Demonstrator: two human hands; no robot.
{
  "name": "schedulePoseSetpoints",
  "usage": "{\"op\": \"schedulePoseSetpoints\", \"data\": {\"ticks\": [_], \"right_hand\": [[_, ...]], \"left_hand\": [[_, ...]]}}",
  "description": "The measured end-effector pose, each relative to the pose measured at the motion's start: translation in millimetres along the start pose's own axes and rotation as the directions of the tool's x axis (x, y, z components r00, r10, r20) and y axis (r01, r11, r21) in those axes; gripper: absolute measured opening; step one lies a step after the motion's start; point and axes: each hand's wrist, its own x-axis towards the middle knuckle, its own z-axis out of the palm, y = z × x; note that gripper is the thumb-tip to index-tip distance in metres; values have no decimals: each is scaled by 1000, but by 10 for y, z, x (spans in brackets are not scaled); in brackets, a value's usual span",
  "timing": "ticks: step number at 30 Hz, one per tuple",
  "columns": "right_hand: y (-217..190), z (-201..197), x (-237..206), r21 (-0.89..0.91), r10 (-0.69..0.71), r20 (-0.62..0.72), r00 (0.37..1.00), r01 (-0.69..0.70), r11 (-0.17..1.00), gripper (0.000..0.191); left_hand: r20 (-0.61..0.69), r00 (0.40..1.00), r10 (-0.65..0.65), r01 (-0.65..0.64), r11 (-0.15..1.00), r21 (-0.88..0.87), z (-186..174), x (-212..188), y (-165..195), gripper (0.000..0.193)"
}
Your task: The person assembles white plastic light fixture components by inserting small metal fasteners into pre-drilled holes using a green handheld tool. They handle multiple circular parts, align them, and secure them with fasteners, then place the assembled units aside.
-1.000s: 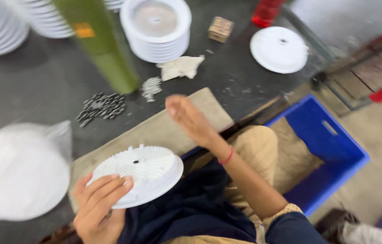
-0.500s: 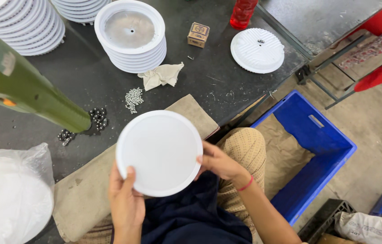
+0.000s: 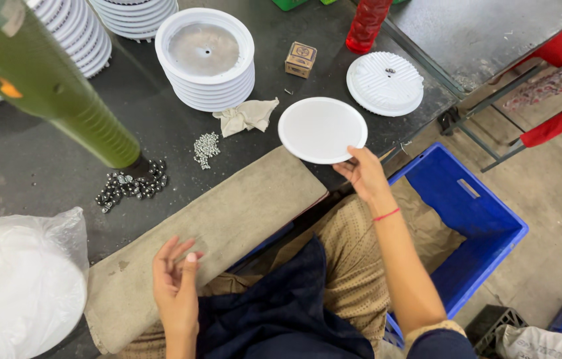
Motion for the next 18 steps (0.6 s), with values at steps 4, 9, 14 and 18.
{"op": "schedulePoseSetpoints", "data": {"ticks": [4,9,14,18], "right_hand": [[-216,-19,21,-243,46,-109,993,-71,967,29],[-454,-210,-20,-559,-328,-271,905,129,819,33],[-758,-328,411,-123,-233,-385,893,200,972,34],[-861,-246,616,65,-137,-393,909,177,982,29]], "left_hand": [[-67,990,122,-111,983,145,-80,72,-64,44],[-50,962,268,-238,915,326,-22,169,-136,40],[40,949,313,-307,884,352,190,229,-210,38],[76,917,391,-371,770,518,267,230,-252,37]]}}
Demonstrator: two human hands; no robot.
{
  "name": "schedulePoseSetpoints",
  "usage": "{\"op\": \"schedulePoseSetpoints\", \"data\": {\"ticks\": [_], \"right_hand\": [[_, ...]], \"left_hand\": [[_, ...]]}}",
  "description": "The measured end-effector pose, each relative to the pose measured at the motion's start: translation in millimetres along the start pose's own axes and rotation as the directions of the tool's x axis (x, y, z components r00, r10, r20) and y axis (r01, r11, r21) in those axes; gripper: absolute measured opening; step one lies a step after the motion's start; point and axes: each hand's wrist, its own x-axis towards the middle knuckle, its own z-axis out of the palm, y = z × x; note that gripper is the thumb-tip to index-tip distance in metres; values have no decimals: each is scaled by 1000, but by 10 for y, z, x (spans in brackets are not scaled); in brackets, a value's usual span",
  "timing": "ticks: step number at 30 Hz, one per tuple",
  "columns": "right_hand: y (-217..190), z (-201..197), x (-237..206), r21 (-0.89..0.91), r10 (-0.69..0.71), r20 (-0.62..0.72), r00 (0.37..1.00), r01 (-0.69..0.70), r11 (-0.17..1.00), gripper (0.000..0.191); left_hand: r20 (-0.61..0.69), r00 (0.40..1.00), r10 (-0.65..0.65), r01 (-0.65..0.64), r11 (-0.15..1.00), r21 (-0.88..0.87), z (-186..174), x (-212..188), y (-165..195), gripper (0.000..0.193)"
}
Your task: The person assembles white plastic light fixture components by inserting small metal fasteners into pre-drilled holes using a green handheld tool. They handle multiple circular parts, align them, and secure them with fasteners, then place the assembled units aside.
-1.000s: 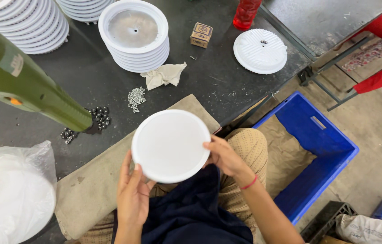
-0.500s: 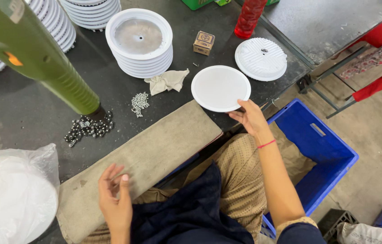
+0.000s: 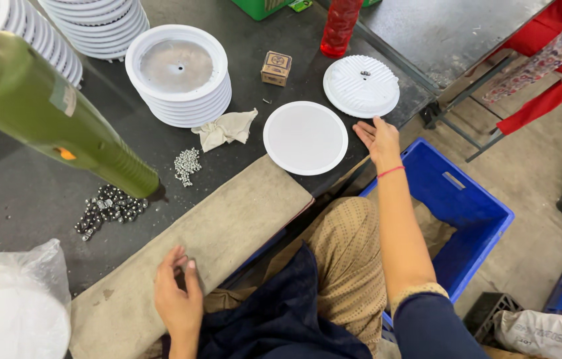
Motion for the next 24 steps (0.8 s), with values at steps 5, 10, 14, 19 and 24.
{"op": "schedulePoseSetpoints", "data": {"ticks": [5,10,14,19,24], "right_hand": [[19,74,144,-38,-97,-6,995,97,995,23],[-60,31,327,-162,-159,-164,974,132,978,19],[-157,-74,508,-197,-177,-155,972,146,970,19],[-271,-272,702,-16,-111,-46,993,111,994,26],[-462,-422,914,13,-192,-21,981,192,981,27]], "left_hand": [[-1,1000,14,-14,999,31,43,-17,-43,35],[-24,999,22,-21,998,54,78,-9,-45,36],[-68,997,32,-25,994,106,164,-11,-64,36],[-137,980,144,-111,968,225,388,-45,-264,37],[-128,981,143,-127,984,122,614,46,-755,49]]}}
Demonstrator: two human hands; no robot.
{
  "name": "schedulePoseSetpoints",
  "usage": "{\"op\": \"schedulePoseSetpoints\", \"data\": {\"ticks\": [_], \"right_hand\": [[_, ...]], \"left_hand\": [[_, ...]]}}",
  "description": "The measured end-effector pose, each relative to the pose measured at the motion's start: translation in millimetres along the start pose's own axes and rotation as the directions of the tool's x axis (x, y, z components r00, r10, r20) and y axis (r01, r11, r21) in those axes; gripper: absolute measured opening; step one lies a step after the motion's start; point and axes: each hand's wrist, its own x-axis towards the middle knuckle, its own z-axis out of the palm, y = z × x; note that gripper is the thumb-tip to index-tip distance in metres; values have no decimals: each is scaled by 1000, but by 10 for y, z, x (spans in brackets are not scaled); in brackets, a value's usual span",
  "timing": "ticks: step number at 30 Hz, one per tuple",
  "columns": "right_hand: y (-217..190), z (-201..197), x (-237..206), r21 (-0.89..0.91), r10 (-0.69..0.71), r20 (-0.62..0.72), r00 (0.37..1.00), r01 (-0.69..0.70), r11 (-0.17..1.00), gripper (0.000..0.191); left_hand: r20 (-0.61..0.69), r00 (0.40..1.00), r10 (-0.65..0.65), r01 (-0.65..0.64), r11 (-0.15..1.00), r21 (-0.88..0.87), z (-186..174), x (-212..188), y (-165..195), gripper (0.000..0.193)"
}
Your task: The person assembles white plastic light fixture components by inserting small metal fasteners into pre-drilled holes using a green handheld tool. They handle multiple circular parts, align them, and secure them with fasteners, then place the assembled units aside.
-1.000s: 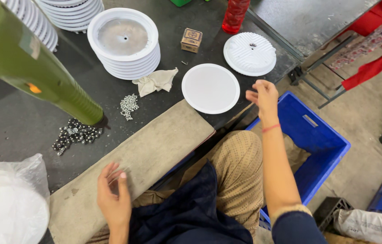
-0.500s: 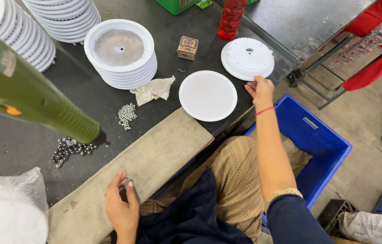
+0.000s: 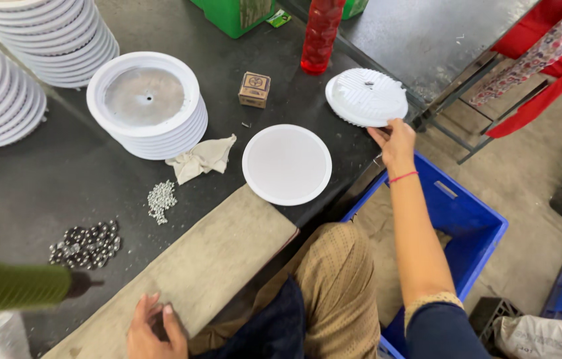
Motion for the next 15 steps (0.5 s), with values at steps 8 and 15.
{"op": "schedulePoseSetpoints", "data": {"ticks": [8,15], "right_hand": [[-329,-126,933,18,-211,-55,976,212,977,19],[-435,285,1819,75,-183,-324,928,217,973,26]], "left_hand": [[-168,984,-64,57,997,-43,588,-13,-346,46],[-88,968,-235,203,939,-277,804,229,-638,43]]}}
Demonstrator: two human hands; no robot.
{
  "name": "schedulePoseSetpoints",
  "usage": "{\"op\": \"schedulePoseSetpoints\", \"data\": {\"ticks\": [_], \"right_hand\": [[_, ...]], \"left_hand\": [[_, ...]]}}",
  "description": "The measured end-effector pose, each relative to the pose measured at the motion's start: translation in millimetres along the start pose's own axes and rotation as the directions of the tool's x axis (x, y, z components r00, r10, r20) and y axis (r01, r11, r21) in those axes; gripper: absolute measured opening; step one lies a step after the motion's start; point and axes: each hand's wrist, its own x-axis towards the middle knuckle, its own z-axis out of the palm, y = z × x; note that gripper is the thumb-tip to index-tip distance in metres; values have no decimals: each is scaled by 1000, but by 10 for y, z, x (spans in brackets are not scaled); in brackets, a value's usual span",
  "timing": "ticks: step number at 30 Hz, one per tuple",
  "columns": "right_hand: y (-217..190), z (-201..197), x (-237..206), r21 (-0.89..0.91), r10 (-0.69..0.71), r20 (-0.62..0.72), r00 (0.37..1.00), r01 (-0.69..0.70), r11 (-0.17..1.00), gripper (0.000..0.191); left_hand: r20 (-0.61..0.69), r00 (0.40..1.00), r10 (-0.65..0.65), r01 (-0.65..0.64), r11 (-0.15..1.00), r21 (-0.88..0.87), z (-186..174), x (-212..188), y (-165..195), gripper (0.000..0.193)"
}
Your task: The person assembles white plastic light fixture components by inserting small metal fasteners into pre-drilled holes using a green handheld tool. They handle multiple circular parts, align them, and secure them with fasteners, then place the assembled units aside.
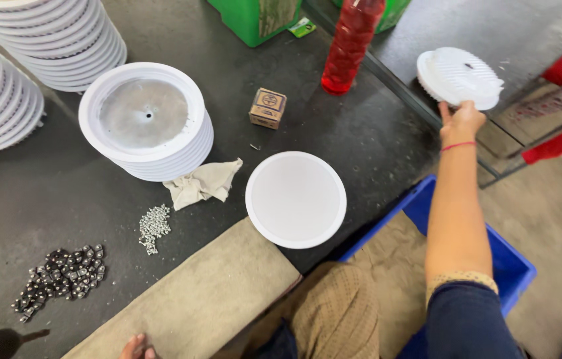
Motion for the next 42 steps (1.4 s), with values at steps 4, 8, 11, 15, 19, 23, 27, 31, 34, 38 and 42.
{"op": "schedulePoseSetpoints", "data": {"ticks": [4,8,11,15,19,23,27,31,34,38,42], "right_hand": [[23,255,202,-122,87,-16,996,-89,989,37],[77,368,271,-359,162,-23,987,-159,920,39],[75,367,264,-458,139,1,990,-123,880,41],[-14,329,228,-596,175,31,984,-123,794,41],[-58,250,171,-742,149,111,983,-18,670,44],[-83,149,94,-780,73,98,992,31,625,44],[-84,-6,-130,-775,68,349,934,247,582,33],[181,-250,-986,-801,500,505,703,167,575,30],[382,-579,-1803,-848,667,492,560,135,512,32],[483,-742,-2260,-781,633,524,569,25,624,30],[438,-719,-2112,-729,537,519,665,16,685,20]], "left_hand": [[214,850,-481,524,811,-258,-38,232,-200,39],[352,279,-894,960,271,-73,-75,415,-224,35],[339,139,-930,990,134,-38,-61,462,-117,42],[84,780,-620,571,760,311,93,383,153,32],[71,990,126,-144,821,553,12,102,555,26],[122,918,376,-373,722,583,-217,-92,797,28],[157,918,364,-381,700,604,-344,-174,886,26],[182,912,368,-397,676,621,-422,-173,1001,27],[180,917,355,-385,672,632,-459,-200,1132,27],[154,960,236,-280,737,615,-541,-228,1343,28],[219,976,-11,-17,992,127,-844,-125,1591,31]]}}
